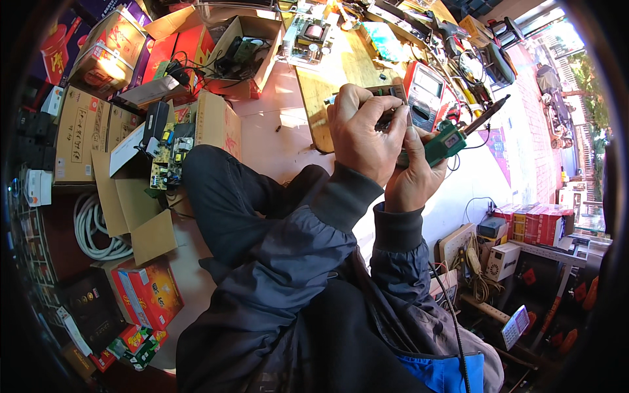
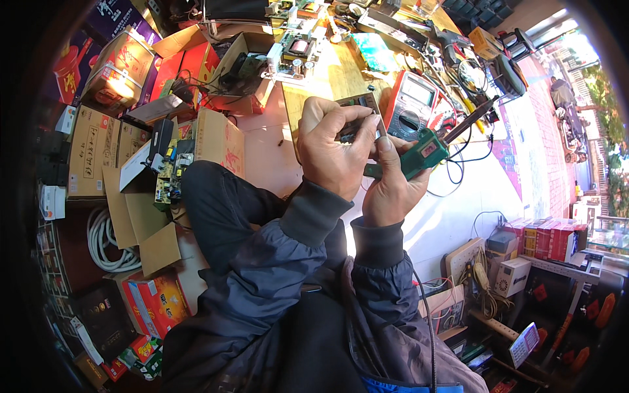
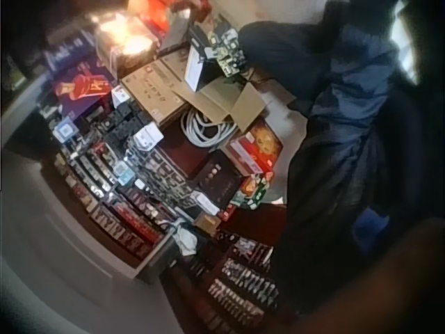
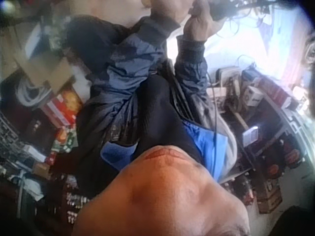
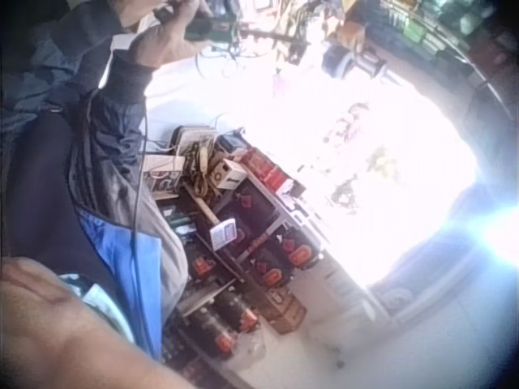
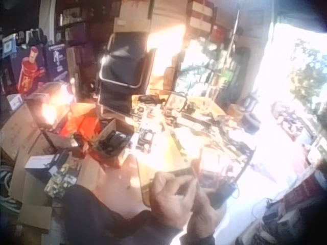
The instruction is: The person sits cross-legged on the floor and uses a soldering iron to work on a green circuit board. They repeatedly flip the board, apply solder to various points, and occasionally use a multimeter to test connections.
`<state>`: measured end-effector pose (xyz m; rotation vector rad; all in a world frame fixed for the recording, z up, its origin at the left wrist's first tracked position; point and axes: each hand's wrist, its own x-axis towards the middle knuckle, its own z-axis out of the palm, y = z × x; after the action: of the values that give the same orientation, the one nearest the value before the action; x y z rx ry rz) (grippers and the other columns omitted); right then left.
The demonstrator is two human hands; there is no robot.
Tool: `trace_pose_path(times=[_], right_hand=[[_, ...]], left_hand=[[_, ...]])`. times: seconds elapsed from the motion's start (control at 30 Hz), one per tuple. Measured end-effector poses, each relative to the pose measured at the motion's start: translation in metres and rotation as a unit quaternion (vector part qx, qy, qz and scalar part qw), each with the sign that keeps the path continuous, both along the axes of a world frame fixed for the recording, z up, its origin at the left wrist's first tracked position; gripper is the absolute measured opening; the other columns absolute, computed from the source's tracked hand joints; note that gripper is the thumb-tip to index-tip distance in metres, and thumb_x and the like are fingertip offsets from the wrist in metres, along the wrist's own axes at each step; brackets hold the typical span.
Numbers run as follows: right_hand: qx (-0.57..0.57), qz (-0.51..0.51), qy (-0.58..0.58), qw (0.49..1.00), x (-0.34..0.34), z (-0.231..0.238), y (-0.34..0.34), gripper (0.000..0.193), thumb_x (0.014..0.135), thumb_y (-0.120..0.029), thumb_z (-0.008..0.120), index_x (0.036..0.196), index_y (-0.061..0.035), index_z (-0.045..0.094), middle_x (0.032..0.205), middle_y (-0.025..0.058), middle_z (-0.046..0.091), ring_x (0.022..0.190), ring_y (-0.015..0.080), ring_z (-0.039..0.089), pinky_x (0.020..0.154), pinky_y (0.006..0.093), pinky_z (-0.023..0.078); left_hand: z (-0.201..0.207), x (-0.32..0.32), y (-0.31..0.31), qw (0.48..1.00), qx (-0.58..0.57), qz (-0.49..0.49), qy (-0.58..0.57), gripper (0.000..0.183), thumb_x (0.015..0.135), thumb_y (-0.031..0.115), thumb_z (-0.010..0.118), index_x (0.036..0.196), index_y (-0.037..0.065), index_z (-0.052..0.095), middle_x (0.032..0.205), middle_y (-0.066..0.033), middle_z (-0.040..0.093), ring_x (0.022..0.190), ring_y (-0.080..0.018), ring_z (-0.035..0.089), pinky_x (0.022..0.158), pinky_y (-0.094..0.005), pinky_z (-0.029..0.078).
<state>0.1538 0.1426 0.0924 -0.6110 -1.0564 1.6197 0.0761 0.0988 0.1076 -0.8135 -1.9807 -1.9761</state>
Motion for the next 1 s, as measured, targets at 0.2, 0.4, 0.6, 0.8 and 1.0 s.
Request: trace_pose_path(times=[0.2, 0.4, 0.6, 0.8, 1.0], right_hand=[[0.003, 0.001, 0.002, 1.000, 0.000, 0.000, -0.002, 0.019, 0.095, 0.003, 0.072, 0.107, 0.0001, 0.058, 0.096, 0.0127, 0.073, 0.078, 0.0189, 0.072, 0.072, 0.0300, 0.059], [0.022, -0.002, -0.002, 1.000, -0.001, 0.000, -0.003, 0.017, 0.095, 0.001, 0.073, 0.108, 0.0019, 0.063, 0.096, 0.0117, 0.073, 0.079, 0.0184, 0.071, 0.072, 0.0296, 0.059], [0.068, -0.022, -0.029, 0.997, -0.003, 0.003, -0.008, 0.016, 0.096, -0.002, 0.074, 0.108, 0.0019, 0.064, 0.094, 0.0099, 0.073, 0.077, 0.0170, 0.071, 0.067, 0.0274, 0.057], [0.086, -0.015, -0.060, 0.994, -0.004, 0.007, -0.012, 0.017, 0.097, -0.004, 0.074, 0.109, 0.0010, 0.063, 0.093, 0.0098, 0.072, 0.072, 0.0163, 0.071, 0.061, 0.0264, 0.055], [0.092, -0.009, -0.049, 0.995, -0.005, 0.007, -0.014, 0.020, 0.097, -0.003, 0.074, 0.110, 0.0011, 0.060, 0.094, 0.0108, 0.072, 0.074, 0.0170, 0.071, 0.061, 0.0269, 0.056]], left_hand=[[-0.001, 0.001, 0.002, 1.000, 0.019, 0.002, -0.005, 0.013, 0.081, 0.003, 0.085, 0.091, 0.003, 0.078, 0.091, -0.0075, 0.061, 0.078, -0.0194, 0.067, 0.068, -0.0326, 0.055], [-0.001, 0.001, 0.000, 1.000, 0.007, 0.007, -0.012, 0.011, 0.081, 0.004, 0.085, 0.090, 0.003, 0.079, 0.090, -0.0076, 0.060, 0.077, -0.0205, 0.066, 0.068, -0.0330, 0.055], [-0.001, 0.004, 0.001, 0.997, 0.037, -0.007, -0.070, 0.013, 0.078, 0.007, 0.085, 0.089, 0.006, 0.077, 0.089, -0.0061, 0.059, 0.084, -0.0258, 0.061, 0.076, -0.0393, 0.047], [0.002, 0.005, 0.000, 0.988, 0.071, -0.027, -0.134, 0.012, 0.082, 0.004, 0.083, 0.092, 0.002, 0.077, 0.090, -0.0089, 0.061, 0.084, -0.0254, 0.064, 0.075, -0.0368, 0.053], [0.003, 0.004, -0.004, 0.989, 0.064, -0.029, -0.130, 0.011, 0.084, 0.003, 0.083, 0.093, 0.001, 0.077, 0.093, -0.0093, 0.062, 0.080, -0.0233, 0.066, 0.072, -0.0343, 0.054]])
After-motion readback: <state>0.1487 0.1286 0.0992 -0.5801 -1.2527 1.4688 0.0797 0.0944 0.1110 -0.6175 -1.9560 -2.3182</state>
